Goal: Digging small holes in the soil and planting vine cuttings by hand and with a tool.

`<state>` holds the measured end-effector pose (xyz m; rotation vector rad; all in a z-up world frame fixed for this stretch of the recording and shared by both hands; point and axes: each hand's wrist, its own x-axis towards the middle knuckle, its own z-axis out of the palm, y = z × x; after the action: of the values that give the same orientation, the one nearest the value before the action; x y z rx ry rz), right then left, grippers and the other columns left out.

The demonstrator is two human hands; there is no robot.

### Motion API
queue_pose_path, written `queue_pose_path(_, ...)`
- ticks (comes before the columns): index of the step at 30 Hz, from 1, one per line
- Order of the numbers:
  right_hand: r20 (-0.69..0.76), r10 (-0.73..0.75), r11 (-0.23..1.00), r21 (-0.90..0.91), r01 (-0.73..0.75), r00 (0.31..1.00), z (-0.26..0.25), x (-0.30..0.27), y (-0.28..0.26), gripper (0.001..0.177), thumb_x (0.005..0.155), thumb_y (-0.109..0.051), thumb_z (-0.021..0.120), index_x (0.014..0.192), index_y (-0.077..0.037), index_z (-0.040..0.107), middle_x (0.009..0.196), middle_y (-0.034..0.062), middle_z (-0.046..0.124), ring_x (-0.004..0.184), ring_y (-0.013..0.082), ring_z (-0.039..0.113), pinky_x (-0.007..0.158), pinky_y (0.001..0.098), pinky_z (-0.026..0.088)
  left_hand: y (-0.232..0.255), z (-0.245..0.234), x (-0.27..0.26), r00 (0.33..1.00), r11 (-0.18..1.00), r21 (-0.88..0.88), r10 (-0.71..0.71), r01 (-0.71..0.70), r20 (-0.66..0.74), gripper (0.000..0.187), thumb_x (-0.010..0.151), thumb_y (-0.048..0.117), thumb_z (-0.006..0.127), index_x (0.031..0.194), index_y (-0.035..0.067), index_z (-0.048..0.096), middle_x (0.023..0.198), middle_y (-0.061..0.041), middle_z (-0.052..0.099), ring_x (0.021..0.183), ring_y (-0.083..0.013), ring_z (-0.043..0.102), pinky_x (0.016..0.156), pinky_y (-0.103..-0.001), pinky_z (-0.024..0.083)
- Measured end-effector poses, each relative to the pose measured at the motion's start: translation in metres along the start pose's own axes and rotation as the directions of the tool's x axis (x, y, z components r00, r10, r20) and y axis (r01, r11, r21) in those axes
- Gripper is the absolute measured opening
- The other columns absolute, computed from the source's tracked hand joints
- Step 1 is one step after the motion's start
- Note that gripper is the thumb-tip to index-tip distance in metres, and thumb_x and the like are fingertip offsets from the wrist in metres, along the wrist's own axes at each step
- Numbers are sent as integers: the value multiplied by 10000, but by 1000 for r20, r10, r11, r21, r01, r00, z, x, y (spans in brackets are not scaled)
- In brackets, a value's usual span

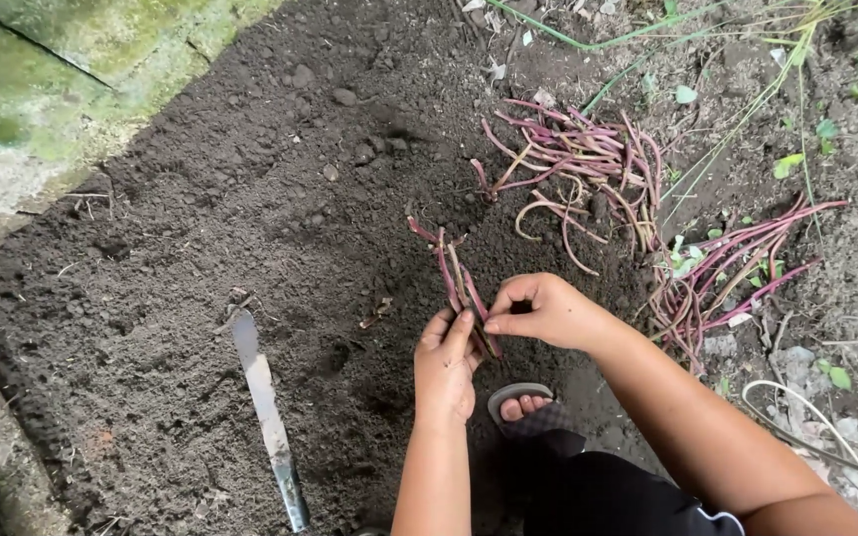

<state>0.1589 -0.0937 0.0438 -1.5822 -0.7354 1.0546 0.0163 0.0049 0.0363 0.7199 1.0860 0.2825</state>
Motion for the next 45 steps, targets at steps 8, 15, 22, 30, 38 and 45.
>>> queue_pose_path(8,-62,-26,1000,-3,26,998,4,1,16,137,789,-98,869,783,-13,762,699,77,686,677,171,623,674,325,506,3,2,-3,999,1000,-25,-20,19,-32,460,903,208,784,1276,-28,654,1059,-215,722,954,-315,735,801,-434,603)
queue_pose_path(15,-135,-80,995,51,87,988,7,7,53,372,720,-155,948,961,-34,692,806,59,667,704,165,605,659,313,505,5,-2,-7,997,998,-62,-27,31,71,383,908,157,763,1250,-9,713,1025,-164,721,911,-242,707,798,-356,601)
queue_pose_path(22,-141,-68,919,376,117,988,23,2,24,215,815,-108,858,977,-17,750,953,76,684,874,154,598,789,315,514,-8,-16,6,993,994,-93,-52,61,102,295,911,132,766,1164,-16,742,953,-195,742,826,-276,736,722,-368,622)
queue_pose_path(30,-159,-1,884,462,75,987,24,1,40,169,870,-98,818,989,8,761,1027,70,658,987,157,601,890,342,510,9,-12,-4,994,911,399,81,-106,78,329,944,278,745,1164,35,781,944,-167,784,838,-220,750,706,-382,649)
queue_pose_path(38,-211,67,876,480,44,975,24,5,39,181,844,-61,834,994,3,755,886,47,640,750,117,591,607,241,489,22,-18,-18,980,779,611,18,-139,200,429,981,229,674,1373,57,665,1190,-207,748,1092,-278,738,856,-376,624)
queue_pose_path(45,-199,80,863,504,33,977,25,6,56,161,840,-8,811,971,30,725,789,105,648,591,170,640,474,276,504,16,-37,-7,971,903,409,38,-134,236,604,927,-64,613,1513,-39,468,1402,-360,571,1312,-383,571,1018,-431,539)
